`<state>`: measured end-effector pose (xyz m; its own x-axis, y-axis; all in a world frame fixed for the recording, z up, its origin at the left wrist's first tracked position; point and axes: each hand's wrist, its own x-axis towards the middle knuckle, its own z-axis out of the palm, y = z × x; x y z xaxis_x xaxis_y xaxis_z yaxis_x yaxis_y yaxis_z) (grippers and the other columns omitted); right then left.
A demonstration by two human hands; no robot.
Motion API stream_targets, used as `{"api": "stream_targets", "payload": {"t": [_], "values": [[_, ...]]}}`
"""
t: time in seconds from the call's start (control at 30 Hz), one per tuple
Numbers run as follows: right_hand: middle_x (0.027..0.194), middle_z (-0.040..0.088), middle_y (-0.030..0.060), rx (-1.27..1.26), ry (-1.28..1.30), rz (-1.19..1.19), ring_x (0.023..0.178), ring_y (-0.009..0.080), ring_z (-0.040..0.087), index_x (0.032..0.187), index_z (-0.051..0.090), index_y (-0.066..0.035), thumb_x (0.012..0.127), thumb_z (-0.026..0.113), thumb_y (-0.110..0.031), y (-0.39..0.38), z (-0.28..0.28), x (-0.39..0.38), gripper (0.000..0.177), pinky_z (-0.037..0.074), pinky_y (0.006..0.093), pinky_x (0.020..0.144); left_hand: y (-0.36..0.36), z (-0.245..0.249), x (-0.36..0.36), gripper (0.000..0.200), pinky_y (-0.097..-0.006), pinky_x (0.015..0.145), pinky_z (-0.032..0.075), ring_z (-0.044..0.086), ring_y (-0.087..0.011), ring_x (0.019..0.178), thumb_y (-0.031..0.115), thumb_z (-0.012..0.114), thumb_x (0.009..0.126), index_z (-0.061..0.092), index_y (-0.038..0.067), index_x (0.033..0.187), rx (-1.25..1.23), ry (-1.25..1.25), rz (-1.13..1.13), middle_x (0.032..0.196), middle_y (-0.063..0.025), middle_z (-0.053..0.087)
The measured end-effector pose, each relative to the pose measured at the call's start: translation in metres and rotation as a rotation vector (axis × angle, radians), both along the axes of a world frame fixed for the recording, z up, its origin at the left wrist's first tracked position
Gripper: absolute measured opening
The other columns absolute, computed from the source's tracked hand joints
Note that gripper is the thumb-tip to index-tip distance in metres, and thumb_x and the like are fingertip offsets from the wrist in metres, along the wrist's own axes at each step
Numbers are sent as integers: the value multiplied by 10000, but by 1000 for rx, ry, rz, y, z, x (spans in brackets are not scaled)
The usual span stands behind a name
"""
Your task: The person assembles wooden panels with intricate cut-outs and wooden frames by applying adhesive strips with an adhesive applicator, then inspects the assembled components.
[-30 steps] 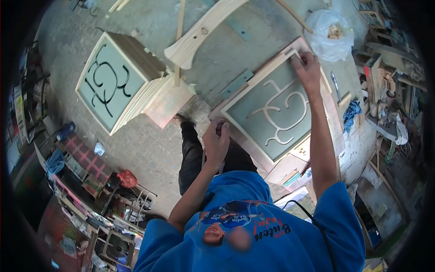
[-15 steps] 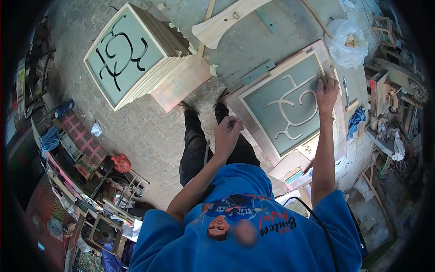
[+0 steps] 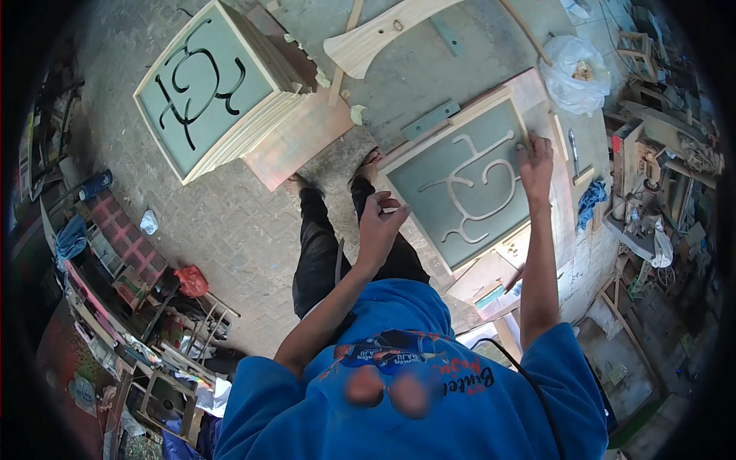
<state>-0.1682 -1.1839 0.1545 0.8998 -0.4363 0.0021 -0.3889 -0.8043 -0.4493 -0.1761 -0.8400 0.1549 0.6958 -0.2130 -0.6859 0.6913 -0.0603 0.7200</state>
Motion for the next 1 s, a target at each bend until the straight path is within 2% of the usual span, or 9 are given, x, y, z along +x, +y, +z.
{"api": "stream_targets", "payload": {"t": [0.07,0.13,0.3,0.37,0.53,0.63,0.7,0.77,1.0], "values": [[1059,571,211,27,-2,3,1018,393,536,1122,595,17,795,621,-65,4,2,-3,338,433,444,909,-1,2,-1,445,-273,788,494,620,-163,901,153,681,865,487,-71,1196,-81,34,72,974,-122,614],[1052,568,202,91,27,15,1022,390,537,1123,593,18,794,619,-60,7,3,-6,339,435,440,908,2,2,-3,378,-270,805,485,606,-140,894,141,660,879,519,-49,1174,-111,38,73,978,-98,613],[1061,562,204,129,35,-6,1014,384,546,1135,589,23,784,621,-44,11,0,-9,359,445,439,901,13,6,-1,184,-270,815,488,586,-96,860,150,587,934,578,2,1042,-162,169,48,954,-34,602],[1070,564,202,61,26,21,1024,378,551,1139,589,23,781,622,-38,12,-1,-11,365,449,434,906,21,-5,-5,182,-276,817,492,589,-99,862,153,577,941,569,4,1046,-185,170,21,947,-33,599],[1110,570,196,85,69,-13,1054,372,555,1165,587,16,751,629,-68,15,7,-9,424,452,414,933,27,-16,-12,214,-285,824,499,597,-109,865,153,582,937,545,11,1093,-291,211,29,951,-36,601],[1128,574,196,107,112,-45,1062,373,561,1181,587,13,726,634,-96,14,9,-10,470,452,406,946,33,-18,-9,246,-303,885,500,613,-132,926,139,593,918,519,12,1116,-342,286,-23,1032,-56,612],[1134,576,197,141,112,-71,1065,373,565,1187,588,11,714,638,-114,16,11,-8,492,452,405,951,27,-12,-9,226,-269,784,492,598,-108,837,147,627,903,547,7,1061,-283,196,-33,914,-41,611],[1146,581,202,126,197,-75,1076,376,569,1193,591,14,712,640,-133,20,18,-5,506,451,406,953,23,-12,-5,202,-262,771,490,594,-105,824,144,628,901,557,5,1030,-252,185,-55,889,-36,607],[1199,577,210,267,172,-203,1129,363,560,1226,584,18,732,617,-208,24,22,-13,544,424,388,987,29,-22,-11,152,-263,769,491,582,-95,795,136,632,896,579,9,963,-225,129,-94,822,-16,582]]}}
